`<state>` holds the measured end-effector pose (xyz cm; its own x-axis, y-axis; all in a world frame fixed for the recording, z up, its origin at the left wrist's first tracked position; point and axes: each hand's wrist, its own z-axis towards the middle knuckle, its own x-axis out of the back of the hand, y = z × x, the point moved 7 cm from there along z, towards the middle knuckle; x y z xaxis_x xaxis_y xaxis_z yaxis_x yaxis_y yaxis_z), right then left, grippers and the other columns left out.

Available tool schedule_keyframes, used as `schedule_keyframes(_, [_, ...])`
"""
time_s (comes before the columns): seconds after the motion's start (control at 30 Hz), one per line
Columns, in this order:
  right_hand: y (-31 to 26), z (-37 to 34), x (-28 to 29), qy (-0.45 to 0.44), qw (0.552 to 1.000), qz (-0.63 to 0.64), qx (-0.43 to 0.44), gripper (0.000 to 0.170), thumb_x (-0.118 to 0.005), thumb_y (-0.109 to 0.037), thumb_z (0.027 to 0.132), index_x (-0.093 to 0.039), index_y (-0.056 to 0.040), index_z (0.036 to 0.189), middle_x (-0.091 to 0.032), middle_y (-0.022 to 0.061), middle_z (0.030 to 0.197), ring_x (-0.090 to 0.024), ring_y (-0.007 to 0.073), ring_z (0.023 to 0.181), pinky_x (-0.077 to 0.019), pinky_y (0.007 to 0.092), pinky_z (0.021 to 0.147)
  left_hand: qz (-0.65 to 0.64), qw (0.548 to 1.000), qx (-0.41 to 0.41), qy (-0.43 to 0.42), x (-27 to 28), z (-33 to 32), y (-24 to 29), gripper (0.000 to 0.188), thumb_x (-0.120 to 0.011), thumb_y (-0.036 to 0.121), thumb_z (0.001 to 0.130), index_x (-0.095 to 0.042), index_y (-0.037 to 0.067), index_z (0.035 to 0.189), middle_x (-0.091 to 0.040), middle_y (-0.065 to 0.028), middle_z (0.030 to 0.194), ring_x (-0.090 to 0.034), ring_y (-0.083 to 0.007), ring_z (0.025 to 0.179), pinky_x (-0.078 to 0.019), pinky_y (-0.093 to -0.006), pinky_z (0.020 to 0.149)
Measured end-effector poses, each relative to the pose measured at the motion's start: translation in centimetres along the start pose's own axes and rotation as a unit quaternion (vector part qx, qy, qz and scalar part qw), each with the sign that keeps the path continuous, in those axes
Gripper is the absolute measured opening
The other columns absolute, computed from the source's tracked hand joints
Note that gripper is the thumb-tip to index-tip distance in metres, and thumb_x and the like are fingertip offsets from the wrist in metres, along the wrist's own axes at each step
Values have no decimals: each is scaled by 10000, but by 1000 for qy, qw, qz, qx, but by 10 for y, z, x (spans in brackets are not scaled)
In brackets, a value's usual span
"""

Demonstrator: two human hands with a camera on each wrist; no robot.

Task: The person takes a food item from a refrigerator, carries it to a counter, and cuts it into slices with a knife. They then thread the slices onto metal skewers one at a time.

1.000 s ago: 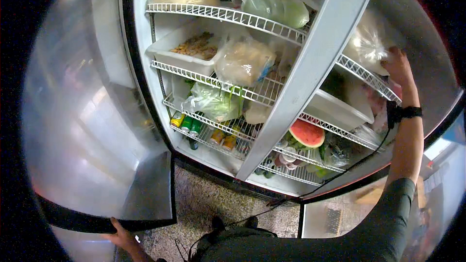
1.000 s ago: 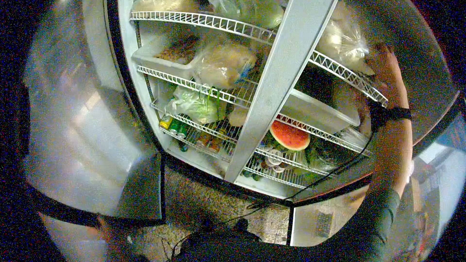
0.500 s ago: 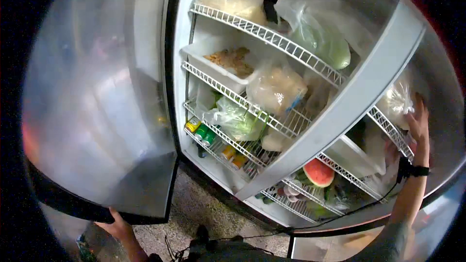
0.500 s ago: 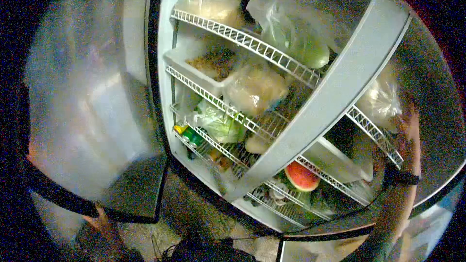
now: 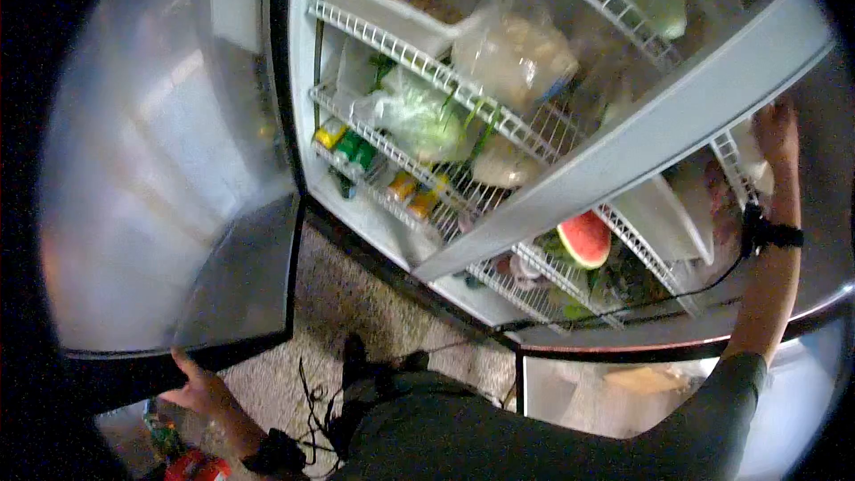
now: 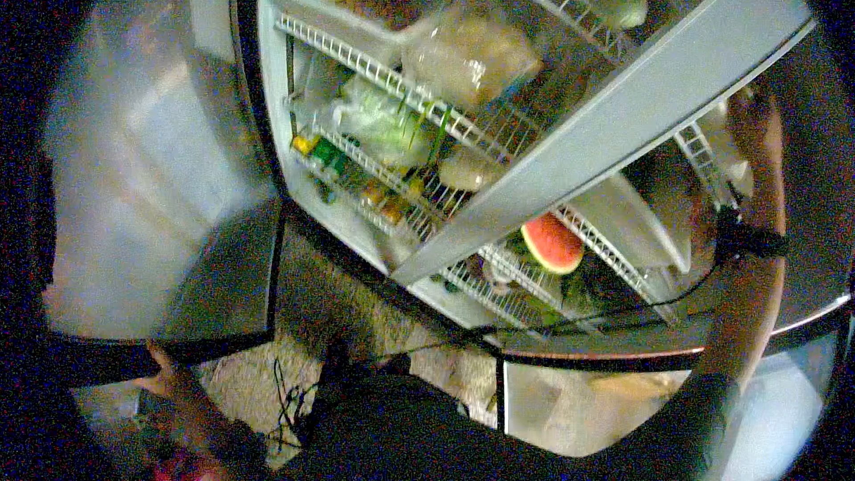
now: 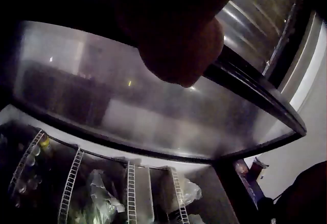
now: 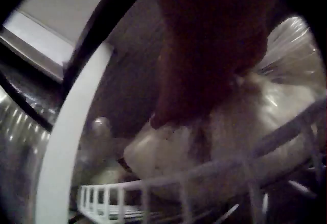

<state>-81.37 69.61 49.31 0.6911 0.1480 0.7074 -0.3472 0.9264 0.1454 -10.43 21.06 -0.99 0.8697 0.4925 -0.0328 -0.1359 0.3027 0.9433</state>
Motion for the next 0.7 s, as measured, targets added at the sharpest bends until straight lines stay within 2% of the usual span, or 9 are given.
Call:
schedule_keyframes(0.07, [24,2,-10,-24,998,16,-56,492,-552,-438,905,-559,-68,1230,-636,258,1067,-626,424,962,-512,461,797,-4,999,-34,19,15,4,-26,555,-731,151,846,-442,-76,1261,-580,-193,1182,-582,-250,1009,-487,-350,877])
schedule_keyframes(0.17, [8,-1,-5,55,976,-173,124,556,-546,-534,880,-586,-81,1200,-652,241,1055,-637,415,937,-515,461,785,142,989,31,15,12,-16,-1,542,-733,157,843,-452,-70,1247,-585,-191,1169,-582,-250,997,-490,-346,864])
schedule_keyframes(0.23, [5,-13,9,75,997,-14,-1,529,-554,-510,882,-583,-93,1206,-670,212,1012,-653,383,906,-526,447,752,76,997,-6,-13,9,-22,14,535,-732,162,843,-454,-64,1240,-589,-193,1155,-582,-250,995,-491,-348,865])
schedule_keyframes(0.47, [19,-10,7,65,987,-143,-26,534,-506,-437,932,-549,12,1219,-644,224,1102,-628,386,984,-488,448,820,50,994,-53,-78,0,-56,22,619,-720,81,837,-332,-74,1294,-500,-216,1264,-540,-263,1091,-478,-377,943])
schedule_keyframes(0.53, [7,-16,-24,160,723,-550,386,442,-519,-383,944,-593,-18,1181,-653,204,1109,-638,355,981,-500,439,827,28,994,-61,-91,1,-60,23,625,-713,82,841,-320,-79,1300,-483,-223,1283,-530,-267,1112,-463,-376,962])
schedule_keyframes(0.57, [10,-24,10,225,890,-285,277,395,-593,-334,917,-598,-38,1178,-646,171,1143,-632,317,1000,-500,415,856,52,993,-63,-86,3,-60,23,624,-712,101,844,-327,-82,1300,-482,-229,1286,-529,-269,1119,-455,-371,969])
schedule_keyframes(0.6, [-40,-72,50,257,957,13,137,370,-667,-285,890,-603,-59,1175,-640,138,1176,-626,280,1018,-499,391,885,86,991,-62,-80,5,-59,22,624,-711,120,847,-334,-84,1300,-480,-234,1290,-528,-272,1126,-447,-366,975])
schedule_keyframes(0.63, [-115,-125,64,292,914,276,57,493,-674,-123,873,-416,69,1246,-527,214,1163,-584,274,957,-531,440,874,134,986,-63,-71,10,-56,19,624,-711,140,850,-341,-87,1299,-479,-239,1294,-527,-275,1133,-439,-361,981])
schedule_keyframes(0.7, [-179,-201,55,385,872,-90,290,274,-573,-220,923,-626,3,1073,-663,126,1087,-633,248,918,-511,377,835,268,960,-66,-48,20,-47,13,628,-709,178,856,-355,-92,1299,-477,-250,1302,-526,-280,1147,-423,-351,993])
